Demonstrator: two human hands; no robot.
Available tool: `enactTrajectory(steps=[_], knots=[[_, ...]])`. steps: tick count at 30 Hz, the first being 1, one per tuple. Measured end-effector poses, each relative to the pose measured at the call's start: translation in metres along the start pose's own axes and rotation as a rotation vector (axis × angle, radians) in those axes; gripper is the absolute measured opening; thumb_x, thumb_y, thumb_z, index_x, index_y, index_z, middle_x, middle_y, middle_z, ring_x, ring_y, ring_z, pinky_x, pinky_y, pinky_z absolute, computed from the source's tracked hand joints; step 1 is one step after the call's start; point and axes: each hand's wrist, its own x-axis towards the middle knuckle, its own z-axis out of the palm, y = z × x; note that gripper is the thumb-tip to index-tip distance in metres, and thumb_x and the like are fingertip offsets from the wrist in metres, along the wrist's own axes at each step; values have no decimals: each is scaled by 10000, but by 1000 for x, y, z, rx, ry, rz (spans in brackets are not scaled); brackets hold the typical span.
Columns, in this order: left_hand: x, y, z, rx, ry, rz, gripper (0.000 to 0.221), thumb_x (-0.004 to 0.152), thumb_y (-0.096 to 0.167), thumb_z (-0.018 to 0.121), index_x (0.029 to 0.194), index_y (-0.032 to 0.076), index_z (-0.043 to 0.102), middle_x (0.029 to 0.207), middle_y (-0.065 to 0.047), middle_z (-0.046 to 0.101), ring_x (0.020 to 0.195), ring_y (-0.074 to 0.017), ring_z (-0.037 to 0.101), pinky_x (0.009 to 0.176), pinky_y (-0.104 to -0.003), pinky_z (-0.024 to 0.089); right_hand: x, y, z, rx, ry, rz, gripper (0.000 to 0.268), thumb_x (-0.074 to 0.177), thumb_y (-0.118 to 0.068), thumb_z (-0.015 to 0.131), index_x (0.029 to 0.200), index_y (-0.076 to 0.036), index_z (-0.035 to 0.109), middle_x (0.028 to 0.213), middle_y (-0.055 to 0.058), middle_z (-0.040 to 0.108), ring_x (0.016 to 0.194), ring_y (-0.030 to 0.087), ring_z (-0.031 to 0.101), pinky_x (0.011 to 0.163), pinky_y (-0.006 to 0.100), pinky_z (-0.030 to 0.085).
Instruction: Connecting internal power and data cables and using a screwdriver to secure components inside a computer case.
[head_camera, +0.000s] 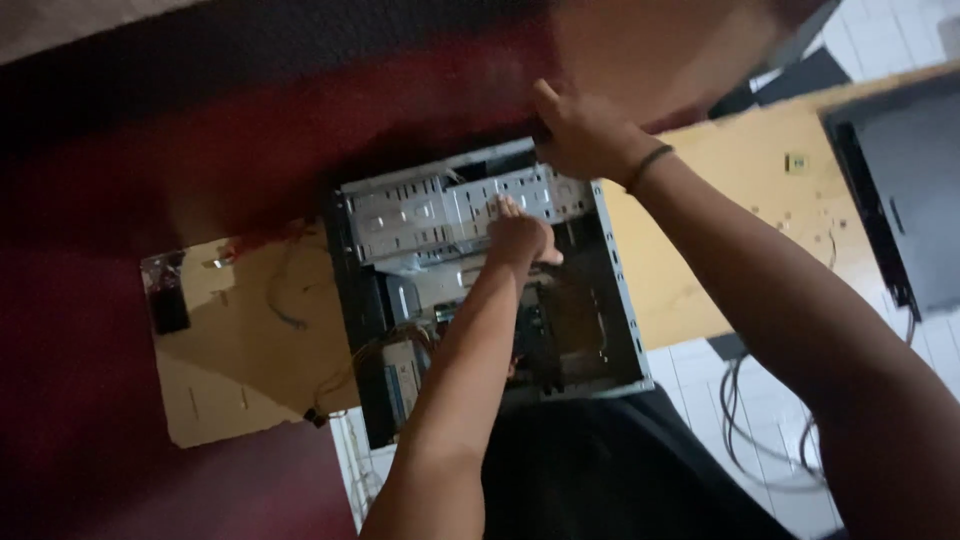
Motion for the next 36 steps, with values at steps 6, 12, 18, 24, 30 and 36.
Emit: enactTrajectory(steps=[6,12,18,24,30,36], knots=[[22,-4,14,-18,23,-40,1326,886,786,625,1641,21,-153,1710,-190,-249,1563,-408,-233,1264,-536,67,12,-12,-19,131,-132,212,435,1022,-325,629,1307,-54,444,1074,204,534,753,336,600,548,447,534],[62,-17,49,-138,206,150,1305,784,872,529,1635,-12,85,1710,-258,-43,1583,-451,-88,1226,-676,149,5,42,55,-533,294,117,707,934,-478,568,1443,11,514,705,171,664,589,384,689,490,532,523],[31,-33,46,-236,288,184,1099,902,737,528,1640,21,139,1728,-208,26,1602,-393,-38,1233,-628,182,11,-10,33,-365,88,275,808,947,-603,593,1459,19,523,851,187,725,700,372,742,579,492,578],[-182,-111,60,-1640,429,889,524,1039,315,605,1316,-129,629,1228,-354,688,1219,-465,647,1040,-567,489,9,11,45,-127,145,275,601,990,-507,592,1334,-16,551,941,167,664,706,425,724,586,494,567],[-218,-160,104,-1348,735,1989,308,1102,516,416,1055,298,629,839,120,651,1009,-106,687,1257,-686,31,10,-8,1,-44,-154,11,263,1042,-219,475,1253,-63,478,692,78,625,490,212,580,403,361,418],[-234,-172,131,-1388,886,1844,299,1109,489,418,1073,277,626,881,97,652,1020,-121,686,1226,-653,103,20,-16,-6,92,-162,134,632,979,-214,560,1518,22,329,1197,295,559,881,449,635,581,531,522]])
